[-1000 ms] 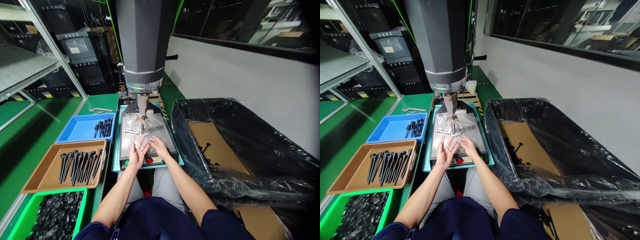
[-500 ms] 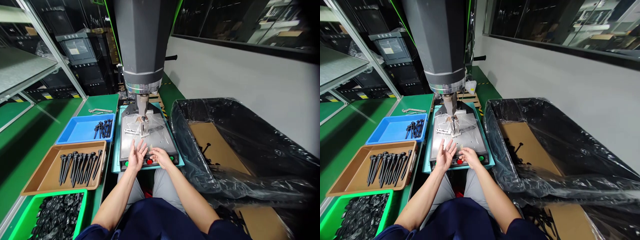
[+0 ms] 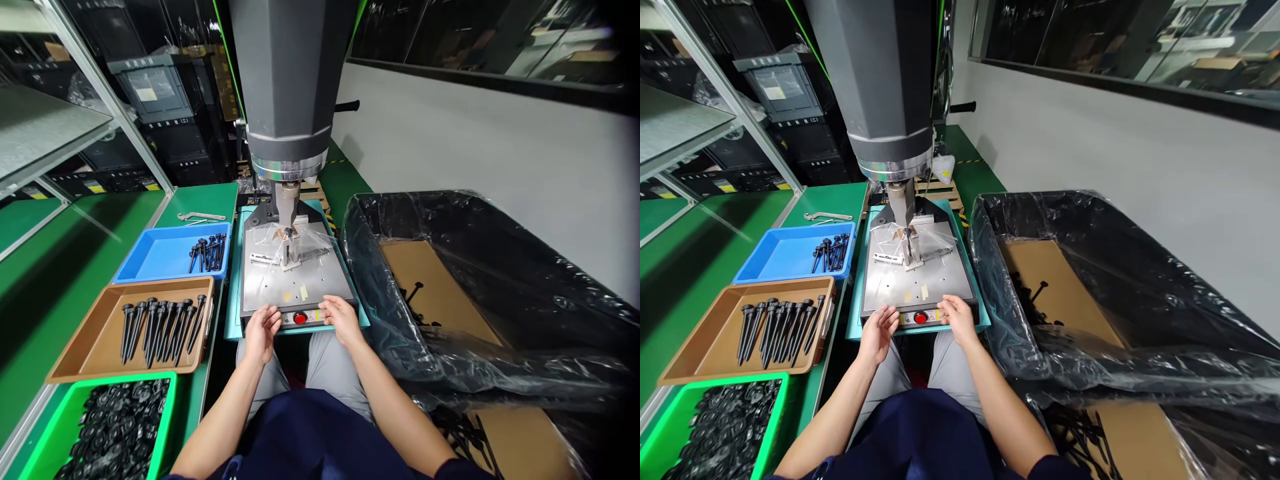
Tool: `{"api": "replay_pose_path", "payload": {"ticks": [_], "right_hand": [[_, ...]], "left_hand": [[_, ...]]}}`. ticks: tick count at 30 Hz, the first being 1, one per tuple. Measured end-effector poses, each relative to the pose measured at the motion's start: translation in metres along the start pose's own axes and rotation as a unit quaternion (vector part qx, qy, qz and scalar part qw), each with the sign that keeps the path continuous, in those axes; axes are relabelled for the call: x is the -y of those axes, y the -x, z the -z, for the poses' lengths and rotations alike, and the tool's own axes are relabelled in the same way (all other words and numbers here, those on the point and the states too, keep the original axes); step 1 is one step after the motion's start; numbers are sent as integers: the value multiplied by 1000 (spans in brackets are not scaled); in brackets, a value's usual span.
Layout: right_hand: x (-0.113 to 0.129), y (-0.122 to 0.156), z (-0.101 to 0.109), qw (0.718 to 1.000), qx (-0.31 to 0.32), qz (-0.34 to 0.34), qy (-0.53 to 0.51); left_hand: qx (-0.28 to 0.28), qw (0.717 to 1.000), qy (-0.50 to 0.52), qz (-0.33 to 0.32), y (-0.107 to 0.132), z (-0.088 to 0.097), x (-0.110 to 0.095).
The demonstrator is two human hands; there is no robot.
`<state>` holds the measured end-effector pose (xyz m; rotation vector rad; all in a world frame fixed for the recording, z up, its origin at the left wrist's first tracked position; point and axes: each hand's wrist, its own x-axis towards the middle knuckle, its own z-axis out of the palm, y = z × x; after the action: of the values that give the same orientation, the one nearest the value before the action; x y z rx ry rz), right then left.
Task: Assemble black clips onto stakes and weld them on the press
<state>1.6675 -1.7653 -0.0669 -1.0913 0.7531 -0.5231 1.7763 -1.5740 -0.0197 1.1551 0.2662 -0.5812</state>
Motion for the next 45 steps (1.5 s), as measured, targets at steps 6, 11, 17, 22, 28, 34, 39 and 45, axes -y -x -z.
{"api": "replay_pose_path", "payload": {"ticks": [6,11,17,22,28,34,39,45], "right_hand": [[-38,-1,69,906,-207,199,311],[-64,-10,88,883,-159,180,403],[-68,-15,93,886,-137,175,406],[-69,-16,92,883,-156,186,401],[-67,-13,92,907,-119,152,375],[-64,-9,89,914,-114,142,362],[-63,-9,89,918,-109,145,352],[-64,-9,90,920,-111,142,348]], "left_hand": [[-163,871,-351,-302,1,83,18],[-143,842,-433,-289,-25,96,20],[-98,856,-419,-285,-44,98,14],[-101,847,-438,-283,-46,102,13],[-76,879,-388,-265,-44,101,12],[-74,873,-399,-269,-41,100,13],[-73,884,-382,-258,-36,97,9],[-99,873,-349,-327,-8,68,0]]}}
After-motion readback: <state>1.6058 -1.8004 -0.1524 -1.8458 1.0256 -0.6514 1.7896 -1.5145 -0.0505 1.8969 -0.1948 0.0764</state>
